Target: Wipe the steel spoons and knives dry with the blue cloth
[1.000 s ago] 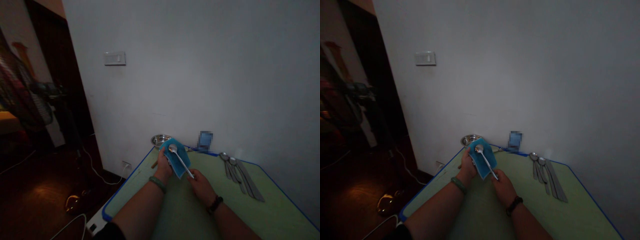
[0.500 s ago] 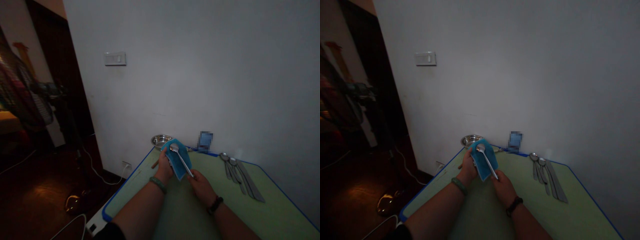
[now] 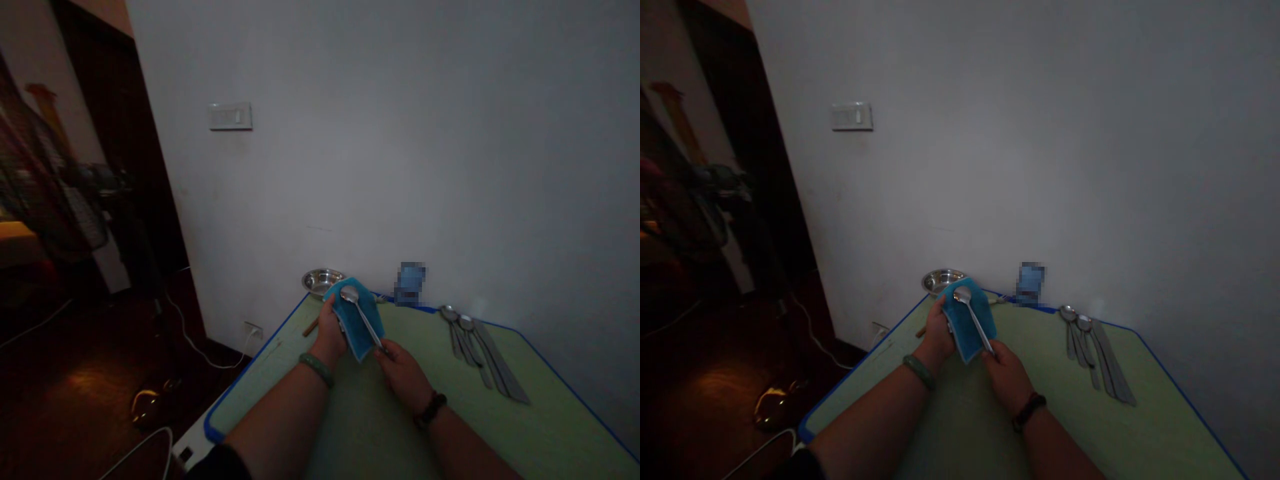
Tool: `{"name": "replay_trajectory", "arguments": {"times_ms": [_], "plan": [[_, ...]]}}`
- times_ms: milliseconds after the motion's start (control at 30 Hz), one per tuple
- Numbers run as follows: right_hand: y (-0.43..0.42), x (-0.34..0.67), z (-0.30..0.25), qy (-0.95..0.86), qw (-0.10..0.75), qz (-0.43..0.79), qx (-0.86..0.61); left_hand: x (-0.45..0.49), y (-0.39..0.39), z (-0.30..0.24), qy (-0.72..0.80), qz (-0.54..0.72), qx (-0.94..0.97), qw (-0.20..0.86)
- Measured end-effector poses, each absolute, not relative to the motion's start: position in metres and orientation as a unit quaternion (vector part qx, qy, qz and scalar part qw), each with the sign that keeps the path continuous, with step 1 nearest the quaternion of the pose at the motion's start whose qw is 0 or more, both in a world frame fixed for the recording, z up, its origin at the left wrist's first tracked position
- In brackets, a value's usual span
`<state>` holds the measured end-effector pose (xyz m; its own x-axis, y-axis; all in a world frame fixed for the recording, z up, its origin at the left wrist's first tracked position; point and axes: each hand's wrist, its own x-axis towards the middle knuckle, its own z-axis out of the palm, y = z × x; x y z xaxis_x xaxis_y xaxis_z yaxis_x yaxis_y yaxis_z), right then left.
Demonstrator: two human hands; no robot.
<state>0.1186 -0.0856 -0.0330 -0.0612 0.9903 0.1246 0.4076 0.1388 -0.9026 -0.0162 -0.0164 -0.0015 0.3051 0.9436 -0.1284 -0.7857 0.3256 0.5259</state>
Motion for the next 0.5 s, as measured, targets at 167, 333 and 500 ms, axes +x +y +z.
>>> {"name": "replay_trajectory", "arguments": {"times_ms": [167,333,500], "plan": [[-0.0848,0.1188,-0.0338,-0.638,0.402,0.357,-0.552,-0.0157,-0.0165,-0.0021,0.230,0.554,0.178,0.781],[-0.0844,0.1190,-0.0324,-0.640,0.409,0.362,-0.541,-0.0154,-0.0182,-0.0009,0.220,0.547,0.178,0.788],[-0.0852,0.1185,-0.0302,-0.643,0.412,0.368,-0.530,-0.0155,-0.0172,-0.0024,0.226,0.551,0.187,0.781]]}}
